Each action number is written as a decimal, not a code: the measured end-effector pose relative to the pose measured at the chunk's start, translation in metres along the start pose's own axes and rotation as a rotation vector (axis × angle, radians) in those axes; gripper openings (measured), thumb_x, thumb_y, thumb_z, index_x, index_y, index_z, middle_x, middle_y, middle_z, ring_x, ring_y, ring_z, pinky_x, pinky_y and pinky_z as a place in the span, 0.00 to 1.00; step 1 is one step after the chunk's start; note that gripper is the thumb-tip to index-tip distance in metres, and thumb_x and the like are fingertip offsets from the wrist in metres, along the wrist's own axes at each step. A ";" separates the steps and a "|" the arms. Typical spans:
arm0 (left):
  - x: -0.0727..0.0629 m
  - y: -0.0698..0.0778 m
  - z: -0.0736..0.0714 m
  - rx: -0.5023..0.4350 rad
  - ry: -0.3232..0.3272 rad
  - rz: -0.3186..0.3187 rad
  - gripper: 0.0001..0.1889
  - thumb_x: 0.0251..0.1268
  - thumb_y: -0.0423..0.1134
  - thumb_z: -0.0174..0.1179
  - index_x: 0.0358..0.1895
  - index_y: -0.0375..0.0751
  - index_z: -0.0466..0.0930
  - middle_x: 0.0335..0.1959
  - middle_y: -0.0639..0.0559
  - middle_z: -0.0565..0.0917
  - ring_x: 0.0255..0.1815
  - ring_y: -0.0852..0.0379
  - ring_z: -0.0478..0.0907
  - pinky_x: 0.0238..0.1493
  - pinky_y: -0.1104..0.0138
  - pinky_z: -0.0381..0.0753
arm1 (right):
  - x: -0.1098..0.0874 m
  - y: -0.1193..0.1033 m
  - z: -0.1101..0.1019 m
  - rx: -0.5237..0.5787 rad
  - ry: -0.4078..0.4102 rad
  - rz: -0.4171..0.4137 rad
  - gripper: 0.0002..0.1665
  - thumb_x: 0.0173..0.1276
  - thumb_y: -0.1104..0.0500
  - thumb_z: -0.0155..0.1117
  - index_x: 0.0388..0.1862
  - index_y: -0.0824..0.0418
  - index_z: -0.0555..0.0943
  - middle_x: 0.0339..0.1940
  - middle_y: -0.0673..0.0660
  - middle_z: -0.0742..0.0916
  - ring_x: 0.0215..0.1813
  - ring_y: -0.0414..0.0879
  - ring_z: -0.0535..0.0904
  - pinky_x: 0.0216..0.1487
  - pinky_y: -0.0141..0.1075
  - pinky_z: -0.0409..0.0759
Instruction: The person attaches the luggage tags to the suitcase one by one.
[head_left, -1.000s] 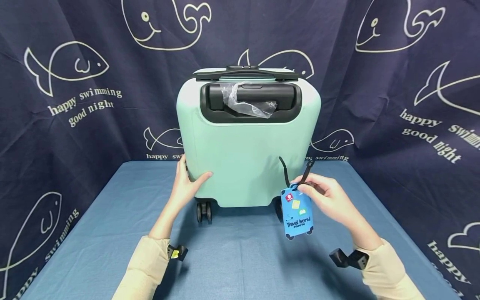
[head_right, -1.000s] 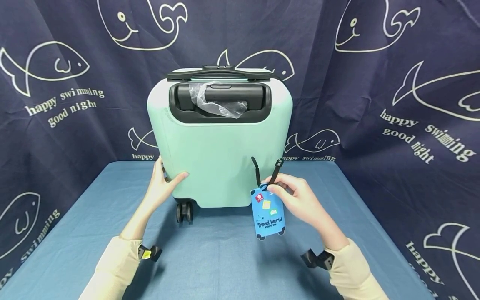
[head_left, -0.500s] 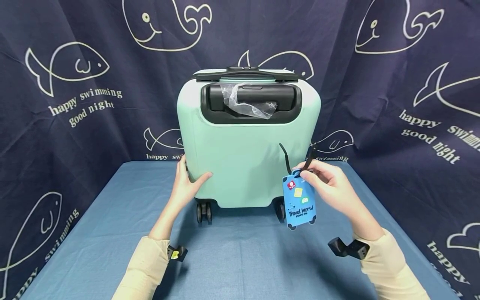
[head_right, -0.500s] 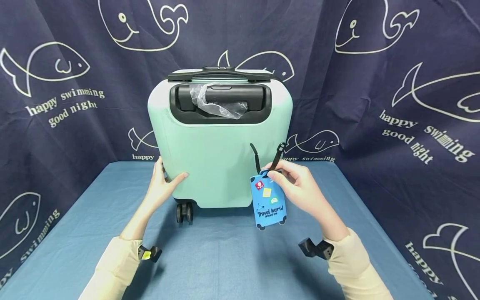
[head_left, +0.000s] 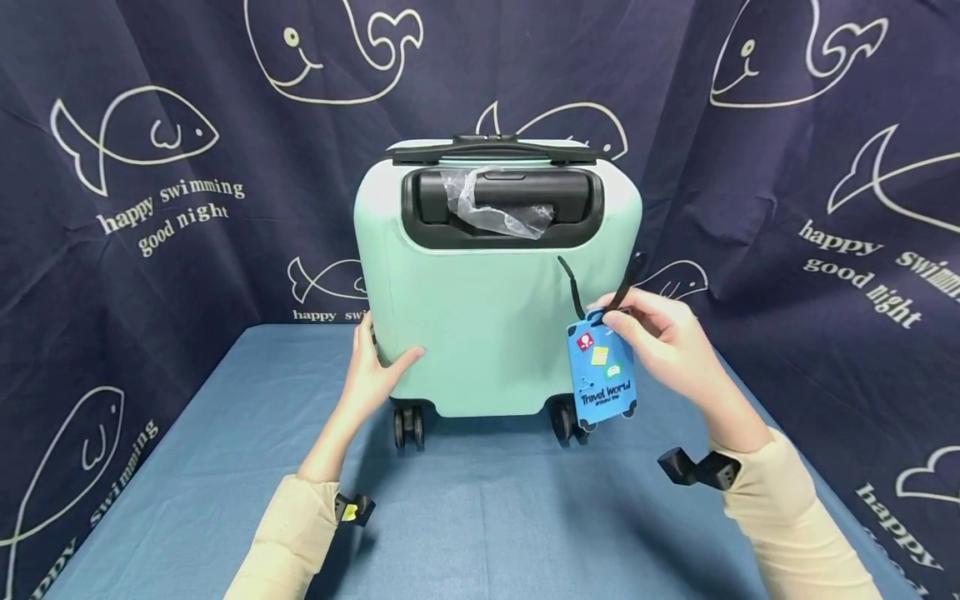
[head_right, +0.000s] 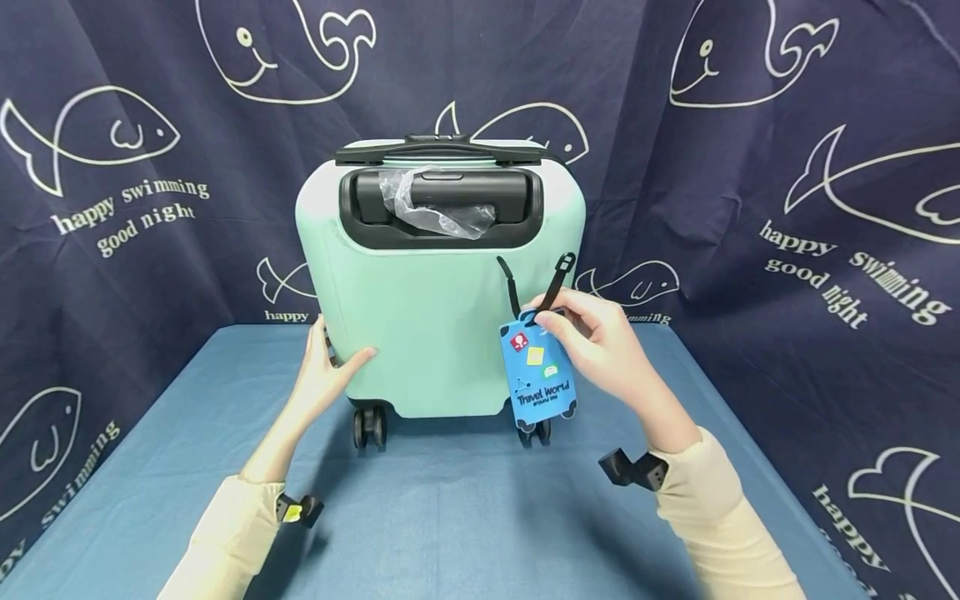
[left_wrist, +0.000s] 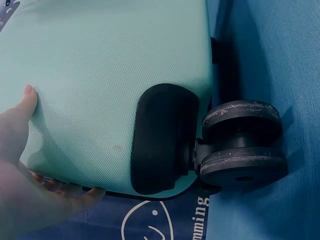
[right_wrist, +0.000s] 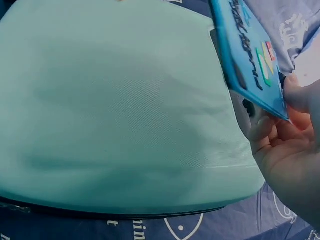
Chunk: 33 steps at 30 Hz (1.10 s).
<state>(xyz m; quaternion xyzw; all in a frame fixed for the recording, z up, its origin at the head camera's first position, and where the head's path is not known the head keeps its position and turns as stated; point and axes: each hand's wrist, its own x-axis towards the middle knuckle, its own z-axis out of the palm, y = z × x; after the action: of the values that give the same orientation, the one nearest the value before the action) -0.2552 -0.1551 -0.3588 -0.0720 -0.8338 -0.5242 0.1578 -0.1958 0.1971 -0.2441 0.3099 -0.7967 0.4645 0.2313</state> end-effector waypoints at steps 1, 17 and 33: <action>0.000 0.000 0.000 0.000 0.000 0.001 0.53 0.53 0.57 0.65 0.75 0.48 0.38 0.71 0.43 0.52 0.71 0.46 0.55 0.66 0.49 0.59 | 0.002 -0.001 0.000 0.001 0.007 -0.011 0.08 0.63 0.74 0.57 0.26 0.67 0.77 0.38 0.37 0.85 0.32 0.36 0.79 0.31 0.24 0.76; -0.001 0.004 0.000 0.012 0.009 0.006 0.54 0.54 0.56 0.65 0.75 0.42 0.38 0.71 0.41 0.52 0.72 0.45 0.52 0.68 0.49 0.56 | 0.028 -0.014 -0.012 -0.046 0.052 -0.050 0.04 0.65 0.73 0.55 0.34 0.71 0.78 0.32 0.39 0.83 0.26 0.35 0.77 0.29 0.24 0.75; -0.004 0.003 0.000 -0.001 0.011 0.011 0.53 0.54 0.56 0.65 0.75 0.47 0.38 0.71 0.42 0.52 0.71 0.46 0.55 0.67 0.49 0.59 | 0.066 -0.036 -0.022 0.235 -0.022 -0.047 0.10 0.69 0.69 0.50 0.34 0.59 0.78 0.24 0.50 0.79 0.23 0.40 0.73 0.24 0.29 0.72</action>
<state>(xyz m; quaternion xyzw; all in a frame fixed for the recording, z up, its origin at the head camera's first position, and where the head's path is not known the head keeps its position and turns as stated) -0.2510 -0.1534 -0.3578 -0.0737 -0.8323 -0.5239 0.1652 -0.2149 0.1844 -0.1694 0.3587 -0.7318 0.5455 0.1954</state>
